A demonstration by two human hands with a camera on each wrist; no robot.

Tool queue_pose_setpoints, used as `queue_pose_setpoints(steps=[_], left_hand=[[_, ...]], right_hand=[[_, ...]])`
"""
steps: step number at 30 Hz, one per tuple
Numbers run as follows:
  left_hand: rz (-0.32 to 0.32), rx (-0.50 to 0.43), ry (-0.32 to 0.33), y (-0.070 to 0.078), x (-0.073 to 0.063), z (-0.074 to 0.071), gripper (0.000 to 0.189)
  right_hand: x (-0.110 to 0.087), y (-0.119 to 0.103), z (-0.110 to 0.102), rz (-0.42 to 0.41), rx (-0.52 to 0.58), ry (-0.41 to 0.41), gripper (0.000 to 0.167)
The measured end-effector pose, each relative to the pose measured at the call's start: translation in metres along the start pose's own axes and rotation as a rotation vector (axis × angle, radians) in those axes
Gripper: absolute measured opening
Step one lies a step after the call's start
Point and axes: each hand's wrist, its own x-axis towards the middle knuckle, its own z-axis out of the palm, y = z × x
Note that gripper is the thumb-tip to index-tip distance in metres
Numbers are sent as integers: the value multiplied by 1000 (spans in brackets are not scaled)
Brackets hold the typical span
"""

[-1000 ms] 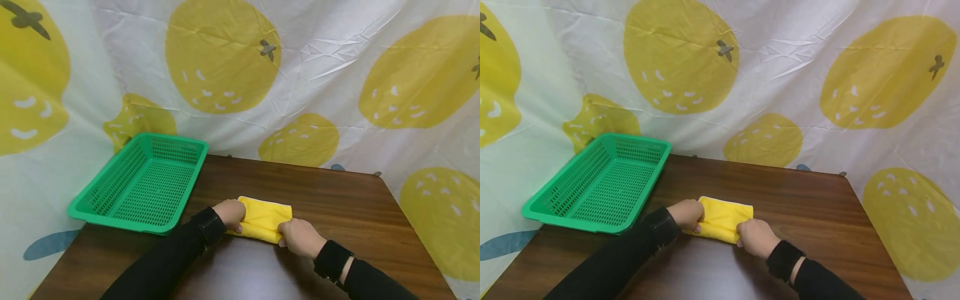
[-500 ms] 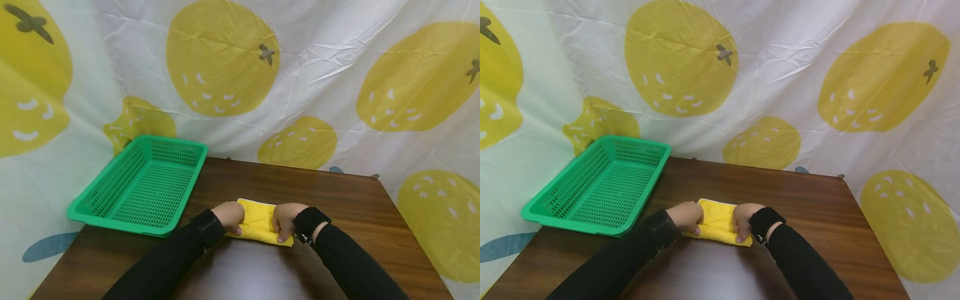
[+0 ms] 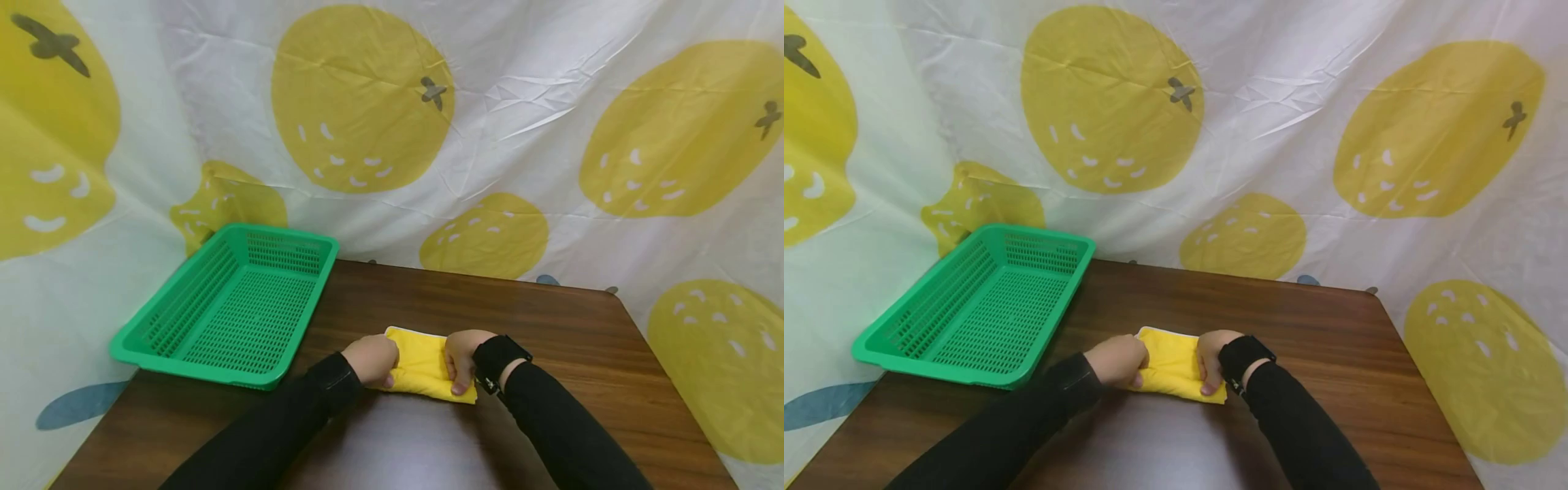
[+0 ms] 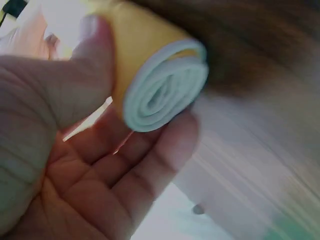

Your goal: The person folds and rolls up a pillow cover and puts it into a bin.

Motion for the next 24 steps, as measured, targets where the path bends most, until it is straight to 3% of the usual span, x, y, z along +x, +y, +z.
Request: queue_pose_setpoints(steps=[5,9,17,24], left_hand=[[59,163,223,7,-20,6,21],[93,292,313,15,-30,13,20],[122,468,306,26,-36,22,18],[117,461,255,30,-33,20,16]], right_hand=[[5,3,2,7,-6,15,31],[6,5,2,17,-6,13,31],[2,2,3,-8,9,8,29],[-4,2,1,-6,10,25,30]])
